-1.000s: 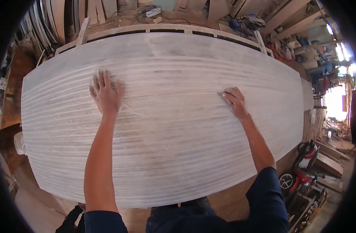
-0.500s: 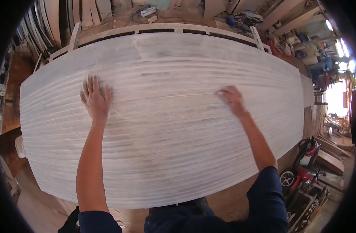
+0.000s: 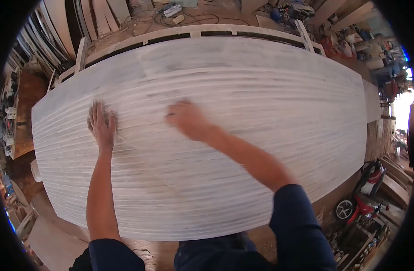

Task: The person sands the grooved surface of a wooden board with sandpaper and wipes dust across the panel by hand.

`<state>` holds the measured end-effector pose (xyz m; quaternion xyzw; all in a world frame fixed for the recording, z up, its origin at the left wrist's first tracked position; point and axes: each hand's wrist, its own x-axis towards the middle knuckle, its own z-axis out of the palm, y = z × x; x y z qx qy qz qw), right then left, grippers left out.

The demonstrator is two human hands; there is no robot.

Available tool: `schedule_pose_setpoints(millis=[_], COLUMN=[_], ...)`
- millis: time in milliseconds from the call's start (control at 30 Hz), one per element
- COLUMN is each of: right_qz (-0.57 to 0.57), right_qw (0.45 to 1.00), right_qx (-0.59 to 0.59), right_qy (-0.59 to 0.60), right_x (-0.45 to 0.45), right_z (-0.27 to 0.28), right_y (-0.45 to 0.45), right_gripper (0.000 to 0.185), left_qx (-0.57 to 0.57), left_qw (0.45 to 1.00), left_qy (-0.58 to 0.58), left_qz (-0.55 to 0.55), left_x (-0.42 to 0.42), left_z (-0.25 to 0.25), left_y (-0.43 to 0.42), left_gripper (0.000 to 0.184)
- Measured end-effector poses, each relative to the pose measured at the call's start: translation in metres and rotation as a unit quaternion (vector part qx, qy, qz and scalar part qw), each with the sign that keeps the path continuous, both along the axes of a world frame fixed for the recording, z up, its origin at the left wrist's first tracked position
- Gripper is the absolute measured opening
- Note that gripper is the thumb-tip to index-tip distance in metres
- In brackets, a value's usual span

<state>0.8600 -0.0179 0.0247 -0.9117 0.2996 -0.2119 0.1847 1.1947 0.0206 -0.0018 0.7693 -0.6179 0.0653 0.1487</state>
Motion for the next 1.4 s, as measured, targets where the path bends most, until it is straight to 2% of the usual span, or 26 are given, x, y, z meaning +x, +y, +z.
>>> schedule_pose_setpoints(millis=[67,100,133,167,200,267,300,333,367,433,467,600,700,800,1000,1100,1167,1200,1267,1400], right_qz=[-0.005,-0.064,-0.068,-0.087,-0.106,-0.189,-0.189,-0.292,-0.389,-0.427,-0.466,-0.466,-0.454,-0.465,-0.475,-0.428,-0.320,-0.322,-0.193,-0.177], right_qw=[0.999,0.998,0.995,0.992,0.989,0.982,0.982,0.952,0.902,0.881,0.858,0.849,0.859,0.862,0.858,0.886,0.937,0.937,0.980,0.983], right_qx=[0.035,-0.015,0.034,-0.002,0.015,0.019,0.019,0.028,0.039,0.042,0.040,0.036,0.041,0.044,0.076,0.047,0.064,0.062,-0.017,-0.012], right_qy=[0.005,0.010,0.070,0.097,0.104,0.012,0.008,-0.088,-0.182,-0.198,-0.215,-0.248,-0.231,-0.195,-0.178,-0.171,-0.125,-0.119,-0.038,-0.035], right_x=[-0.090,-0.141,-0.194,-0.238,-0.263,-0.301,-0.307,-0.312,-0.316,-0.309,-0.306,-0.307,-0.308,-0.311,-0.313,-0.311,-0.310,-0.306,-0.292,-0.238], right_z=[-0.005,-0.020,-0.011,-0.013,0.017,0.023,0.017,0.011,0.005,0.005,0.006,0.003,0.005,0.003,0.003,-0.003,-0.001,-0.001,0.001,0.001], right_y=[-0.006,-0.001,-0.003,-0.003,-0.005,0.000,0.005,0.010,0.013,0.014,0.016,0.014,0.013,0.013,0.013,0.007,0.000,-0.006,-0.016,-0.017], right_gripper=[0.016,0.021,0.025,0.023,0.018,0.013,0.013,0.011,0.009,0.009,0.010,0.009,0.012,0.013,0.012,0.007,0.021,0.021,0.035,0.042], left_qx=[-0.001,-0.003,-0.005,-0.005,-0.005,0.003,0.011,0.010,0.053,0.159,0.147,0.113,0.097,0.091,0.061,0.066,0.067,0.059,0.048,0.004], left_qw=[1.000,1.000,1.000,1.000,0.999,0.991,0.980,0.968,0.945,0.903,0.891,0.875,0.881,0.882,0.925,0.936,0.940,0.941,0.949,0.960], left_qy=[0.001,0.004,0.006,0.002,0.000,-0.034,-0.065,0.050,0.082,0.088,0.113,0.205,0.201,0.207,0.147,0.116,0.099,0.090,0.083,0.079], left_qz=[0.000,-0.006,-0.009,-0.004,-0.038,-0.129,-0.186,-0.247,-0.312,-0.389,-0.415,-0.423,-0.417,-0.414,-0.345,-0.325,-0.321,-0.321,-0.301,-0.270], left_x=[-0.001,-0.002,-0.003,-0.001,0.002,-0.012,-0.043,-0.089,-0.138,-0.227,-0.269,-0.396,-0.437,-0.432,-0.325,-0.260,-0.220,-0.200,-0.164,-0.120], left_z=[0.001,0.003,0.003,0.002,-0.003,-0.011,-0.014,-0.014,-0.004,0.017,0.021,0.019,0.023,0.022,0.027,0.026,0.026,0.026,0.026,0.026], left_y=[0.002,0.001,0.001,0.002,0.005,0.012,0.022,0.037,0.050,0.064,0.061,0.042,0.025,0.022,0.038,0.046,0.049,0.050,0.056,0.064], left_gripper=[0.056,0.055,0.054,0.054,0.053,0.052,0.052,0.054,0.053,0.056,0.054,0.052,0.052,0.051,0.040,0.037,0.038,0.039,0.039,0.039])
